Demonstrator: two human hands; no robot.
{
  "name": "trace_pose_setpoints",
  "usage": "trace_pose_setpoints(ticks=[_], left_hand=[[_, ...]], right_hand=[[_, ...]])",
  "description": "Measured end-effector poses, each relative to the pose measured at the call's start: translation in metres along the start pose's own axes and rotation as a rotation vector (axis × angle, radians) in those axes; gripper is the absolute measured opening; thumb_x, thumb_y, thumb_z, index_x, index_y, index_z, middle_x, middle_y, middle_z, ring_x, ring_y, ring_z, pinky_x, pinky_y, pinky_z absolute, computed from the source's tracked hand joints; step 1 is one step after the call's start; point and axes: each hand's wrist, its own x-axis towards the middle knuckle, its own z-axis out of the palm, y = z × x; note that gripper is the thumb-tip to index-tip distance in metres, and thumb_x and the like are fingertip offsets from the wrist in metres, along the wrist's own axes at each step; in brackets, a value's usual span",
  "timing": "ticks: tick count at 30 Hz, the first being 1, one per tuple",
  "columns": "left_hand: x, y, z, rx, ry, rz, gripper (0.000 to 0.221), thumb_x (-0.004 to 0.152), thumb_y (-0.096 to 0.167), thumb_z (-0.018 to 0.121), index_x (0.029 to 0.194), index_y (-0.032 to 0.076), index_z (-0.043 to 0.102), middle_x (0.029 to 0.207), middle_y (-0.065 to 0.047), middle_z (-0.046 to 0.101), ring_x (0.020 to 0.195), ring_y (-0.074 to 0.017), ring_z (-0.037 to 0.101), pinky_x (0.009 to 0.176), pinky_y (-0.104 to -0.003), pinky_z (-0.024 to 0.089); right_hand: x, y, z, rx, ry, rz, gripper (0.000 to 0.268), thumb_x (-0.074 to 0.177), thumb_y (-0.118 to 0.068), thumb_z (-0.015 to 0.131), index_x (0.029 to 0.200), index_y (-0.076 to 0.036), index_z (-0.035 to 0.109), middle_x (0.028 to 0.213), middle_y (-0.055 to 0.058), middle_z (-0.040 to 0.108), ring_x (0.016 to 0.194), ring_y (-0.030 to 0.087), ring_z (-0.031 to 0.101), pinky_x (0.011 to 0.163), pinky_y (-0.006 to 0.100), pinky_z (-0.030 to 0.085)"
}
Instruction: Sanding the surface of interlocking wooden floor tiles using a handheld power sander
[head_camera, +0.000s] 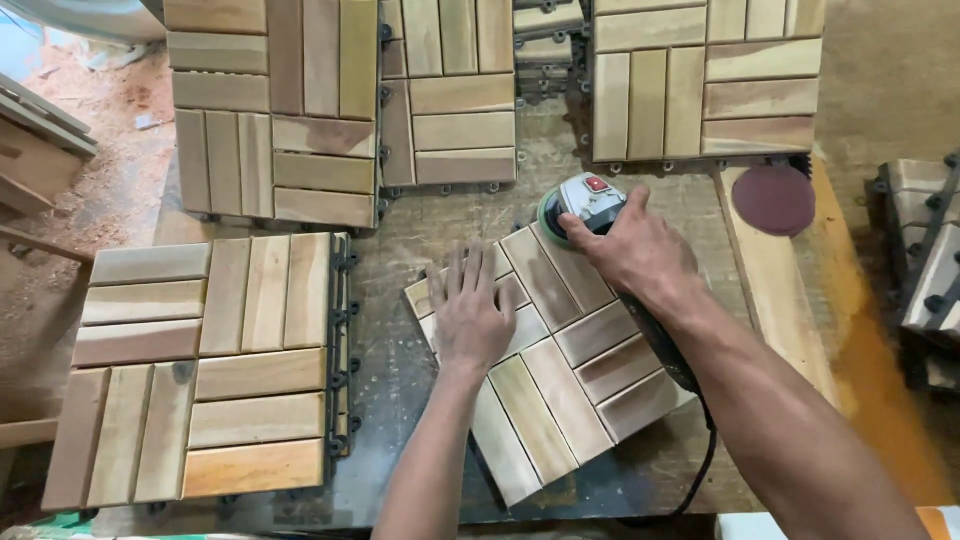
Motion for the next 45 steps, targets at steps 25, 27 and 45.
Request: trace_pose_setpoints(ticks=[25, 27, 45], left_hand=[[-0.002, -0.005, 0.005, -0.012, -0.049, -0.024, 0.052, 0.1, 0.044, 0.048, 0.147, 0.021, 0.056, 0.157, 0.001, 0.051, 0.15, -0.023, 0.039, 0.126, -0.056, 0.017], [-0.001, -0.006, 0.009, -0.012, -0.039, -0.02, 0.053, 0.1, 0.044, 0.049, 0.148, 0.022, 0.055, 0.157, 0.001, 0.05, 0.15, -0.0225, 0.039, 0.127, -0.056, 0.017], [0.004, -0.002, -0.008, -0.104, -0.239, -0.052, 0.06, 0.106, 0.048, 0.032, 0.159, 0.019, 0.034, 0.167, -0.001, 0.029, 0.157, -0.0193, 0.013, 0.126, -0.05, -0.004]], right_hand=[[-0.042, 0.065, -0.007, -0.008, -0.023, 0.088, 0.102, 0.086, -0.083, 0.047, 0.138, 0.003, 0.035, 0.114, 0.044, 0.065, 0.115, 0.057, 0.064, 0.1, 0.063, 0.046], [-0.051, 0.069, -0.01, -0.028, -0.027, 0.108, 0.097, 0.087, -0.079, 0.05, 0.137, 0.004, 0.037, 0.114, 0.043, 0.065, 0.115, 0.056, 0.064, 0.1, 0.063, 0.047], [-0.107, 0.096, -0.028, -0.027, -0.168, 0.302, 0.095, 0.083, -0.069, 0.056, 0.16, -0.023, 0.023, 0.125, 0.03, 0.066, 0.119, 0.049, 0.062, 0.096, 0.055, 0.049]])
